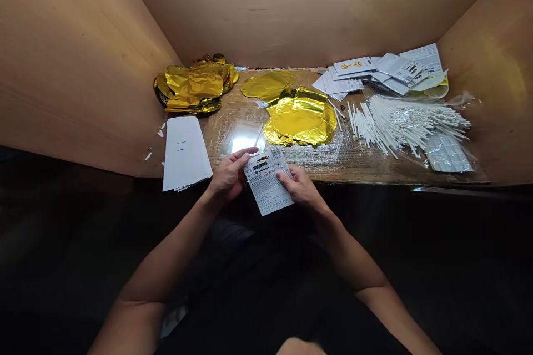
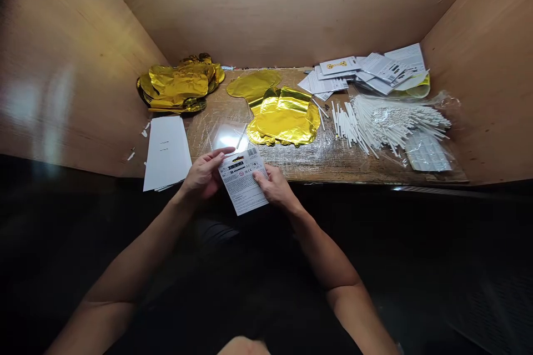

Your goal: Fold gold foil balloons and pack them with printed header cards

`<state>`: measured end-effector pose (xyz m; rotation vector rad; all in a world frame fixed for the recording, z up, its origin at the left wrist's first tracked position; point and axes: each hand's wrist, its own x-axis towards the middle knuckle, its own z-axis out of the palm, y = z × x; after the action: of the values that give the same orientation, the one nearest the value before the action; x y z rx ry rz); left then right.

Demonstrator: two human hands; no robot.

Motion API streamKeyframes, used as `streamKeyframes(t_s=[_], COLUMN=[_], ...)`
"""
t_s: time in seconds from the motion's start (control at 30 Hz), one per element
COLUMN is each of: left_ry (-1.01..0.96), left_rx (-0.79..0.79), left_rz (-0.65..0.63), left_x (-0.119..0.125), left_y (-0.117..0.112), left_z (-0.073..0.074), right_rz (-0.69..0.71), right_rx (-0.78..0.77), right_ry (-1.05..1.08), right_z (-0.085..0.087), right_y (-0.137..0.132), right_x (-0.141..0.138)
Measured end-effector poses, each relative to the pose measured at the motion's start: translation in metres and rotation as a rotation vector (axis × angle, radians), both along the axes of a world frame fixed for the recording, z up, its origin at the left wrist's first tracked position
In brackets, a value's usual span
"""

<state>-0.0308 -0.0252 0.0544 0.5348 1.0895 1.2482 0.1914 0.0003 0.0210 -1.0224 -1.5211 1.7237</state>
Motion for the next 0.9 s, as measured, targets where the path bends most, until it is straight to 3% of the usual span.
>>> streamKeyframes(t_s=[0.1, 0.2, 0.3, 0.4, 0.5, 0.63, 0.8, 0.9], left_ry=[-0.011, 0.08, 0.18, 0.149, 0.065, -0.047, -0.071, -0.073], left_rx=[0.053, 0.173, 0.211, 0.194, 0.152, 0.009, -0.006, 0.028], left_rz=[0.04, 0.162, 0.24, 0.222, 0.101, 0.055, 0.147, 0.094], left_x=[0.015, 0.028, 0.038, 0.047, 0.049, 0.042, 0.047, 0.066], left_y=[-0.002, 0.0, 0.0, -0.007, -0.016, -0.008, 0.024, 0.029], left_z=[-0.011, -0.027, -0.048, -0.061, -0.059, -0.042, -0.031, -0.037], right_rz=[-0.057, -0.091, -0.158, -0.242, -0.243, -0.109, -0.085, -0.218], right_rx=[0.069, 0.17, 0.25, 0.256, 0.216, 0.164, -0.209, -0.335], right_ry=[-0.073, -0.085, -0.062, -0.03, 0.041, 0.106, 0.218, 0.278], right_z=[0.001, -0.002, -0.012, -0.025, -0.032, -0.032, -0.045, -0.054], right_y=[-0.004, -0.009, -0.018, -0.025, -0.024, -0.016, -0.036, -0.057], right_x=[0.0, 0.001, -0.001, -0.003, 0.001, 0.017, 0.038, 0.042])
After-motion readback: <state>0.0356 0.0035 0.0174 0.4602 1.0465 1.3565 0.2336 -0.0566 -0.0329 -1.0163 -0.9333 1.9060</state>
